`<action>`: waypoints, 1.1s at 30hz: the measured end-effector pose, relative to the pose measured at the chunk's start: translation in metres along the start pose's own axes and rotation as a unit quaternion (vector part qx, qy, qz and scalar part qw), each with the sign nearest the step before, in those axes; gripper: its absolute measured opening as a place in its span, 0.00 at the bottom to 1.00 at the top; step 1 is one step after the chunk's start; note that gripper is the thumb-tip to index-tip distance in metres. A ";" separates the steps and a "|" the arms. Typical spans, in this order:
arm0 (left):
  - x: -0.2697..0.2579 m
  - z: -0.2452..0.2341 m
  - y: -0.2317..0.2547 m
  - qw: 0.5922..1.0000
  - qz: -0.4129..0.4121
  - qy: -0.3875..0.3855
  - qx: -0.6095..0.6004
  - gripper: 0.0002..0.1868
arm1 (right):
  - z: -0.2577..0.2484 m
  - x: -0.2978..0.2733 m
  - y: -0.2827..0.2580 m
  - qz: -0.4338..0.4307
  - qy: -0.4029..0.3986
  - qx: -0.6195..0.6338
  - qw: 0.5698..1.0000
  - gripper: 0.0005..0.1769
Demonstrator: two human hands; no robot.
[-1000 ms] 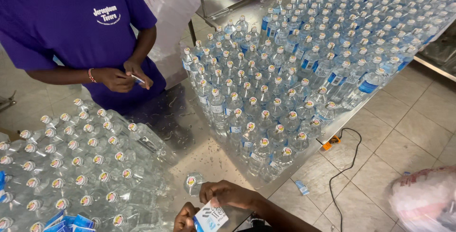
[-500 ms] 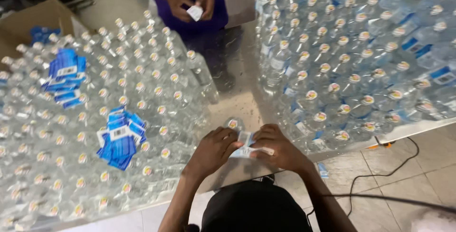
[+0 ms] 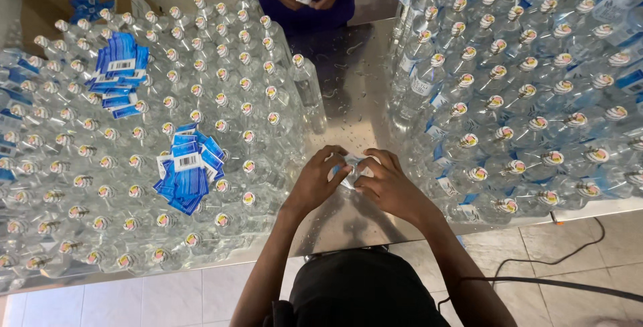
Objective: The person applies blue and white labels to the necks of clear plastic water bottles arranged on a metal table. They pick up a bottle, wrap the label around the neck, smooth it down, and place the bottle back in the row. Another person in a purple shirt works alongside them.
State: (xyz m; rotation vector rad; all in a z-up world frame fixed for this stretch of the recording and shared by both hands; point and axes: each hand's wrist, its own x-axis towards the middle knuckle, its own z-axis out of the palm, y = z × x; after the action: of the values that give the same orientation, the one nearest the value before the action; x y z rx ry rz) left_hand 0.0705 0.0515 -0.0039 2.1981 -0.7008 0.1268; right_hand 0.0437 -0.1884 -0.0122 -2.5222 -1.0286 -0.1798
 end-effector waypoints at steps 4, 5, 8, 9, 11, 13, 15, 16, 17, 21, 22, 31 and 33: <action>-0.003 -0.010 0.026 0.984 -0.056 0.039 -0.166 0.04 | -0.010 0.000 -0.006 0.001 -0.005 0.018 1.000 0.13; -0.004 -0.011 0.028 0.981 -0.066 0.036 -0.180 0.07 | -0.017 0.002 -0.010 0.002 -0.007 0.037 0.999 0.14; -0.002 -0.016 0.040 0.980 -0.089 0.028 -0.177 0.18 | -0.023 0.004 -0.015 0.007 -0.011 0.049 0.999 0.14; -0.001 -0.018 0.045 0.982 -0.101 0.022 -0.158 0.22 | -0.023 0.004 -0.016 0.012 -0.011 0.041 0.999 0.13; 0.006 -0.020 0.051 0.986 -0.109 0.017 -0.123 0.24 | -0.012 0.003 -0.014 0.006 -0.006 0.033 0.999 0.12; 0.006 -0.014 0.047 0.989 -0.118 0.013 -0.088 0.25 | -0.005 0.001 -0.016 0.000 -0.003 0.027 1.000 0.12; 0.004 -0.002 0.032 0.983 -0.164 -0.037 -0.067 0.28 | -0.003 -0.001 -0.018 0.026 -0.034 -0.034 0.999 0.14; 0.003 0.005 0.023 0.983 -0.165 -0.037 -0.067 0.28 | -0.004 -0.002 -0.017 0.026 -0.034 -0.034 0.998 0.14; 0.002 0.011 0.015 0.983 -0.169 -0.031 -0.065 0.26 | -0.005 -0.004 -0.017 0.030 -0.032 -0.040 0.998 0.15; 0.002 0.020 0.001 0.980 -0.175 -0.013 -0.091 0.21 | 0.002 -0.011 -0.013 0.031 0.018 0.019 0.999 0.16; 0.001 0.014 0.007 0.980 -0.174 -0.012 -0.091 0.21 | 0.008 -0.015 -0.011 0.030 0.018 0.018 0.999 0.16; -0.019 0.021 0.021 0.907 -0.228 0.047 -0.352 0.22 | 0.024 0.004 -0.010 0.209 0.253 0.412 0.850 0.17; -0.018 0.021 0.023 0.897 -0.248 0.046 -0.364 0.23 | 0.009 0.015 -0.017 0.185 0.220 0.375 0.881 0.17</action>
State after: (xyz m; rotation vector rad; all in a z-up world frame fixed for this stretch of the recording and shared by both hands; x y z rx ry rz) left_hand 0.0409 0.0320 -0.0078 1.5566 -0.0730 -0.2570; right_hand 0.0422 -0.1637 -0.0110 -1.7872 -0.3157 -0.1838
